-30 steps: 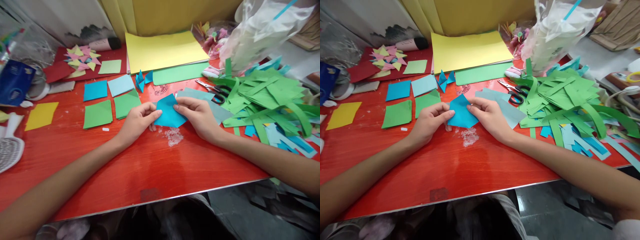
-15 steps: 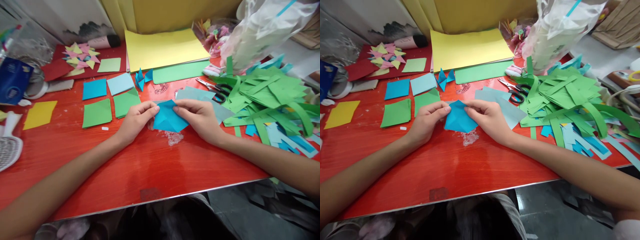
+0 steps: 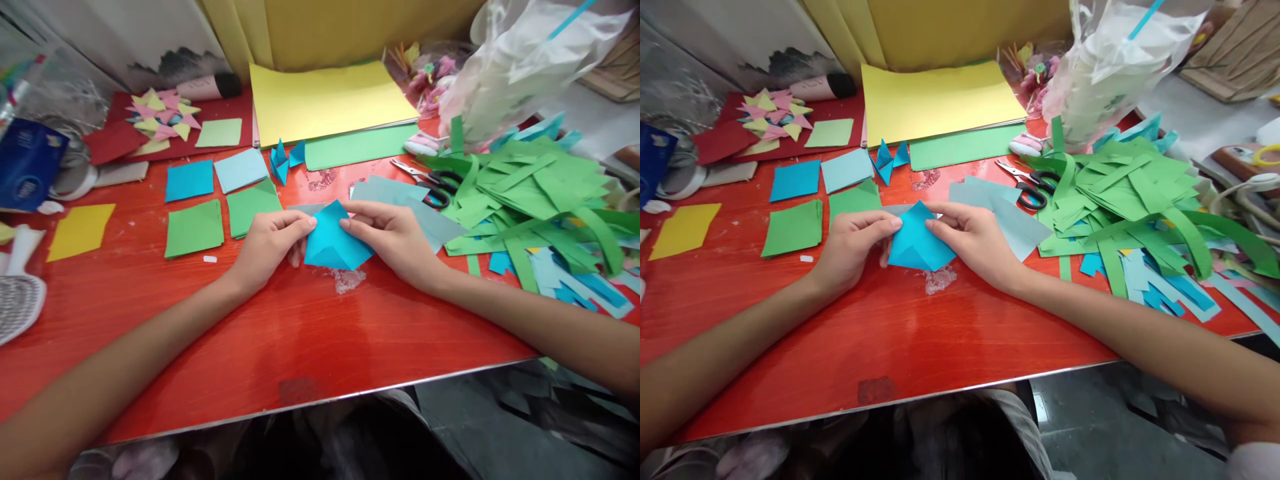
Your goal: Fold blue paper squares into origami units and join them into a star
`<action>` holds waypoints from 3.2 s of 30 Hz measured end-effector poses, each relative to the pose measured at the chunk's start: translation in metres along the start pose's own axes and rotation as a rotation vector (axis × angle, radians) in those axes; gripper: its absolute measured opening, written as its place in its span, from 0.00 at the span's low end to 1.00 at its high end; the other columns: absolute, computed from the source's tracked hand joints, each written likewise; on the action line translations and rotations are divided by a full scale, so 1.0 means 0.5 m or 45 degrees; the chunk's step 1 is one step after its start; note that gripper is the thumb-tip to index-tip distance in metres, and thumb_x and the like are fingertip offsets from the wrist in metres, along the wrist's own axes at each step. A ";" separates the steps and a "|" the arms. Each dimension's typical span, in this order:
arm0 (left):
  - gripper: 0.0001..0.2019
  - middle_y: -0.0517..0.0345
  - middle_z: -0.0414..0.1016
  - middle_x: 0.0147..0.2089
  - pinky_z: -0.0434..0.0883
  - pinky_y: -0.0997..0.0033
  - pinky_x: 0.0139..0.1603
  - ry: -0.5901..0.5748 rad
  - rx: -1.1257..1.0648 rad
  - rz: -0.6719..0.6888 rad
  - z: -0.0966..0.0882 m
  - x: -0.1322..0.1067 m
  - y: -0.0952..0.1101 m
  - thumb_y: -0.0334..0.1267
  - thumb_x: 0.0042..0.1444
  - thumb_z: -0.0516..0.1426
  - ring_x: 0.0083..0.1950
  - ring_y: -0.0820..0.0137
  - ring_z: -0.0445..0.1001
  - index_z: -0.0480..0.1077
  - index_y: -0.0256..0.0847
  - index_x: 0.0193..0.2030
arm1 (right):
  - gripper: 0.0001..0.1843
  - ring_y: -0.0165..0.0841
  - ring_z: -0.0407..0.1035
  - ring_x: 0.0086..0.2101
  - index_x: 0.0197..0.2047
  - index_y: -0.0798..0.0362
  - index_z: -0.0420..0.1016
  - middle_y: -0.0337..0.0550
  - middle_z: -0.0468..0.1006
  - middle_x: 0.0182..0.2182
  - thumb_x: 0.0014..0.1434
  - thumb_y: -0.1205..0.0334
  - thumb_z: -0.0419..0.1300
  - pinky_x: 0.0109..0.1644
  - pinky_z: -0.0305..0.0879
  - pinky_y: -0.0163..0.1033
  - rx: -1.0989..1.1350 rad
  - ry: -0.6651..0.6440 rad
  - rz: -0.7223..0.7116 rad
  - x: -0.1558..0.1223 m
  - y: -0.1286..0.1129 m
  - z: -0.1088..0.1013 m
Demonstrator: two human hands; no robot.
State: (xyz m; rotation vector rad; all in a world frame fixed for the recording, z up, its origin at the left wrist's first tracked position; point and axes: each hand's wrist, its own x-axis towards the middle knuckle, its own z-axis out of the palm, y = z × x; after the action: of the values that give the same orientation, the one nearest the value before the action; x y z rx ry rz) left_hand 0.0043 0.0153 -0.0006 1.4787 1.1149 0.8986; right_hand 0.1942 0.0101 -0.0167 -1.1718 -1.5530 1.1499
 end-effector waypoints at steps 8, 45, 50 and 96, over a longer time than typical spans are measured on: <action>0.14 0.65 0.68 0.16 0.59 0.78 0.17 -0.072 -0.049 -0.026 -0.002 0.002 0.003 0.36 0.57 0.55 0.14 0.80 0.63 0.67 0.36 0.21 | 0.13 0.30 0.74 0.37 0.43 0.45 0.81 0.33 0.81 0.37 0.61 0.67 0.56 0.41 0.70 0.36 -0.177 0.072 -0.275 -0.010 -0.012 0.000; 0.14 0.60 0.73 0.22 0.50 0.78 0.17 -0.068 -0.049 -0.067 0.000 0.008 -0.003 0.44 0.60 0.53 0.16 0.82 0.53 0.68 0.36 0.30 | 0.14 0.32 0.73 0.40 0.41 0.46 0.81 0.39 0.79 0.40 0.60 0.70 0.55 0.45 0.69 0.38 -0.306 -0.017 -0.340 -0.007 -0.016 -0.005; 0.15 0.61 0.72 0.22 0.51 0.78 0.18 -0.063 0.031 -0.058 0.003 0.007 0.000 0.45 0.59 0.54 0.17 0.82 0.54 0.67 0.36 0.27 | 0.15 0.32 0.73 0.40 0.39 0.45 0.82 0.38 0.80 0.39 0.59 0.70 0.55 0.45 0.69 0.38 -0.275 -0.015 -0.339 -0.007 -0.017 -0.005; 0.09 0.64 0.68 0.22 0.62 0.80 0.21 -0.098 0.026 -0.013 0.003 0.004 0.000 0.40 0.56 0.58 0.19 0.82 0.62 0.67 0.37 0.30 | 0.10 0.32 0.75 0.35 0.40 0.50 0.81 0.38 0.82 0.35 0.57 0.64 0.60 0.39 0.72 0.38 -0.199 0.029 -0.156 -0.003 -0.012 -0.003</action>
State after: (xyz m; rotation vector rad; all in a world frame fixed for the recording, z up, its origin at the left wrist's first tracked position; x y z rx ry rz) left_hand 0.0061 0.0168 -0.0008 1.5104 1.0770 0.8190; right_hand 0.1948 0.0080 -0.0108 -1.1689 -1.6975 0.9458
